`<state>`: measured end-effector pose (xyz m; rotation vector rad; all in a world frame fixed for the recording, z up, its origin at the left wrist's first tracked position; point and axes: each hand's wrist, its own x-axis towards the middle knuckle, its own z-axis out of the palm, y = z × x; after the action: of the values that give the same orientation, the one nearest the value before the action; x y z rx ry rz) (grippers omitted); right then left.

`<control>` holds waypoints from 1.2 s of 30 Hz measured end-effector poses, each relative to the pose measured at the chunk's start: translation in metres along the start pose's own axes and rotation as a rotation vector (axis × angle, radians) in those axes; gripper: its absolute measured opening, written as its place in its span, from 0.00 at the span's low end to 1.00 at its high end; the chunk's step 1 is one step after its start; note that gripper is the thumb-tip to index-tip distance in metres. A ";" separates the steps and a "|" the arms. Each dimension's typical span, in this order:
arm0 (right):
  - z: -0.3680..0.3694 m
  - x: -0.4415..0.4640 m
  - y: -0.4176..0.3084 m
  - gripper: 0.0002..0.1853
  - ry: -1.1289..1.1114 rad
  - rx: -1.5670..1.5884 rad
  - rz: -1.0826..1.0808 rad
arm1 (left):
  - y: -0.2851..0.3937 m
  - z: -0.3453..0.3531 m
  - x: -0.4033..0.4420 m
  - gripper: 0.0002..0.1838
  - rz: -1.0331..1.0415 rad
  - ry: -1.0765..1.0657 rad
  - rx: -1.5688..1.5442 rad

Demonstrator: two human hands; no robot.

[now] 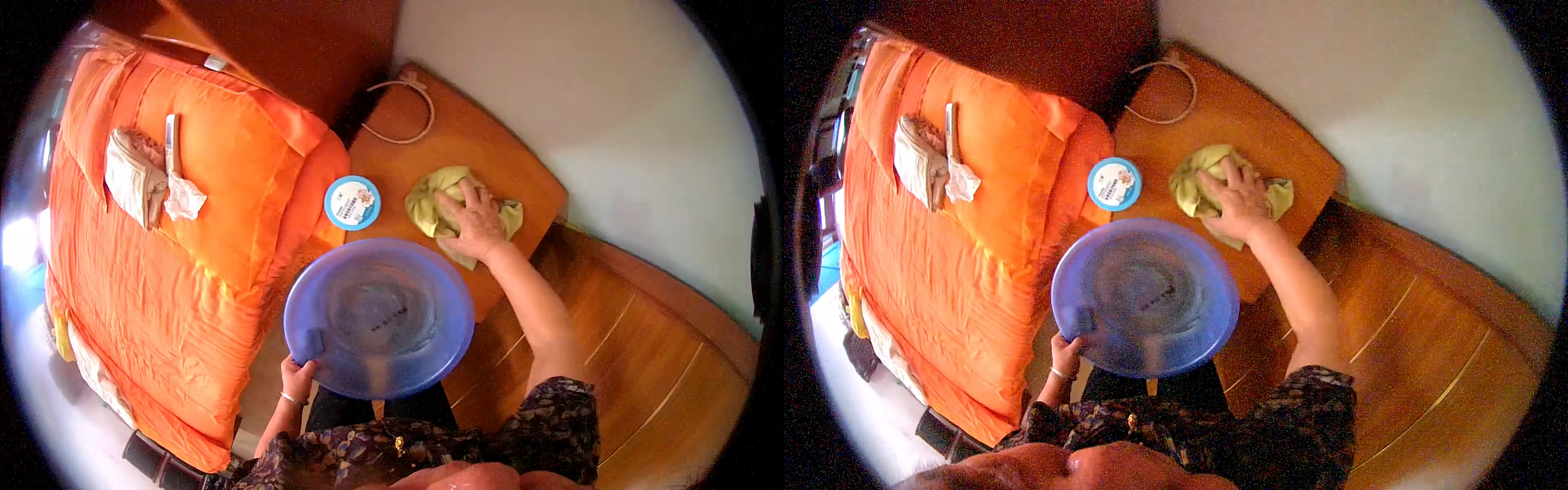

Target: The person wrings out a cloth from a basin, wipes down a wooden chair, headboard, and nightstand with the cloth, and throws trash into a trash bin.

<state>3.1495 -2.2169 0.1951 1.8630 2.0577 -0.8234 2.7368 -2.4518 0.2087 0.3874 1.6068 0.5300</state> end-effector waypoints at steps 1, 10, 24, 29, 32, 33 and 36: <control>-0.011 0.006 -0.001 0.37 -0.104 0.102 -0.093 | -0.001 -0.002 0.000 0.11 0.005 -0.008 0.020; -0.010 0.149 -0.014 0.17 0.253 0.132 0.020 | -0.003 -0.001 -0.001 0.11 0.015 -0.019 0.020; -0.062 -0.016 -0.104 0.09 0.187 1.254 0.046 | -0.003 -0.006 0.016 0.13 0.032 -0.066 0.088; -0.073 -0.018 -0.148 0.11 0.086 1.384 0.059 | -0.015 -0.009 0.023 0.11 0.044 -0.076 0.066; -0.077 -0.007 -0.166 0.11 0.026 1.501 -0.030 | -0.004 -0.005 0.019 0.11 0.083 -0.070 0.023; -0.082 -0.005 -0.177 0.10 0.002 1.546 -0.051 | 0.000 -0.002 0.017 0.11 0.093 -0.072 -0.005; -0.085 0.006 -0.204 0.09 0.038 1.434 -0.151 | 0.002 -0.005 0.017 0.11 0.137 -0.070 0.052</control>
<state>2.9666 -2.1696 0.3103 2.1444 1.6221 -2.7911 2.7303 -2.4412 0.1955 0.5525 1.5361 0.5734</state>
